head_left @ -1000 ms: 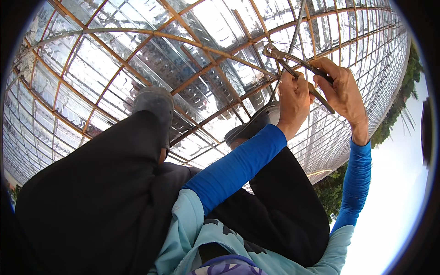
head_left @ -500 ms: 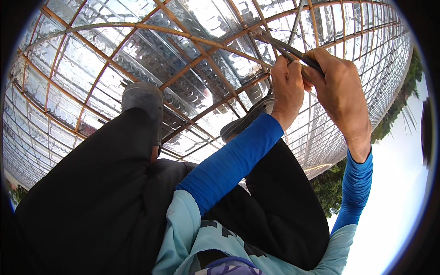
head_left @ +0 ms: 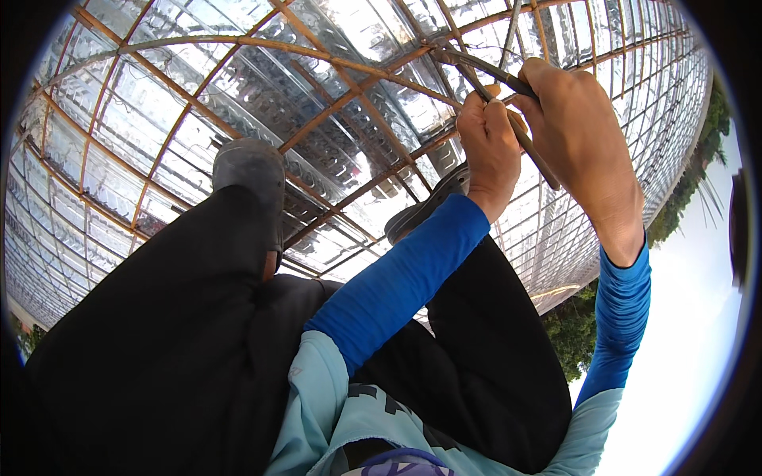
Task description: The person uses pliers to twist and secure metal ties at intersections of a metal scaffolding grid. They repeatedly position the ties, twist them with the pliers, and move to the next joint to continue securing the structure.
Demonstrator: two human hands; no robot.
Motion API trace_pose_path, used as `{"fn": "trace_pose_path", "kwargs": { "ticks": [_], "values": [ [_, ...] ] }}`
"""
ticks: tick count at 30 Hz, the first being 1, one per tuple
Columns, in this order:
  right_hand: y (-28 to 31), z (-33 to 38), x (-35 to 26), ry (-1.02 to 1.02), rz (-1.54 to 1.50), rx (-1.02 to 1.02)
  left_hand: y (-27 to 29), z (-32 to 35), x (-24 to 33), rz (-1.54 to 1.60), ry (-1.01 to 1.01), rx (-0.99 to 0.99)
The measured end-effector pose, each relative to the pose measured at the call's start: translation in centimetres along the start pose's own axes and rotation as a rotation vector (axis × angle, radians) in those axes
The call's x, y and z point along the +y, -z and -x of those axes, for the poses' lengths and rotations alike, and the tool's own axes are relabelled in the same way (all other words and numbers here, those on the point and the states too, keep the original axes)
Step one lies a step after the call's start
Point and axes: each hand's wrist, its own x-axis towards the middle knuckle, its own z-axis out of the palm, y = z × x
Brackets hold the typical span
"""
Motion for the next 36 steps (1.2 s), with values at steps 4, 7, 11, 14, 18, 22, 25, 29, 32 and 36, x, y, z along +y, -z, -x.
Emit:
{"fn": "trace_pose_path", "kwargs": {
  "ticks": [4,7,11,14,18,22,25,29,32,36],
  "values": [
    [0.1,0.0,-0.4,0.025,-0.014,0.016,0.2,0.3,0.6,0.037,0.044,-0.03],
    [0.1,0.2,-0.8,-0.015,-0.019,-0.006,0.4,0.4,0.7,-0.006,-0.006,-0.077],
    [-0.2,0.5,-1.1,0.015,0.005,0.034,0.1,0.2,0.5,0.074,0.02,-0.035],
    [-0.6,0.6,-1.2,0.052,0.054,0.059,0.1,-0.5,-1.0,-0.036,-0.158,-0.011],
    [-0.8,0.9,-1.2,0.074,0.084,0.09,0.5,-1.1,-2.8,-0.033,-0.195,-0.023],
    [-0.7,0.8,-1.3,0.027,0.091,0.066,-0.2,0.1,0.7,0.129,0.039,-0.029],
    [-0.3,0.6,-1.4,0.054,0.105,0.083,-0.3,0.3,1.1,0.114,0.063,-0.034],
    [0.4,0.0,-2.2,0.132,0.117,0.115,0.3,-0.2,1.1,0.073,0.052,-0.07],
    [0.6,-0.2,-2.4,0.25,0.153,0.215,0.2,-0.2,0.9,0.138,0.026,-0.048],
    [1.0,-0.3,-3.0,0.209,0.229,0.13,-0.3,0.3,2.0,0.179,0.093,-0.005]
  ]
}}
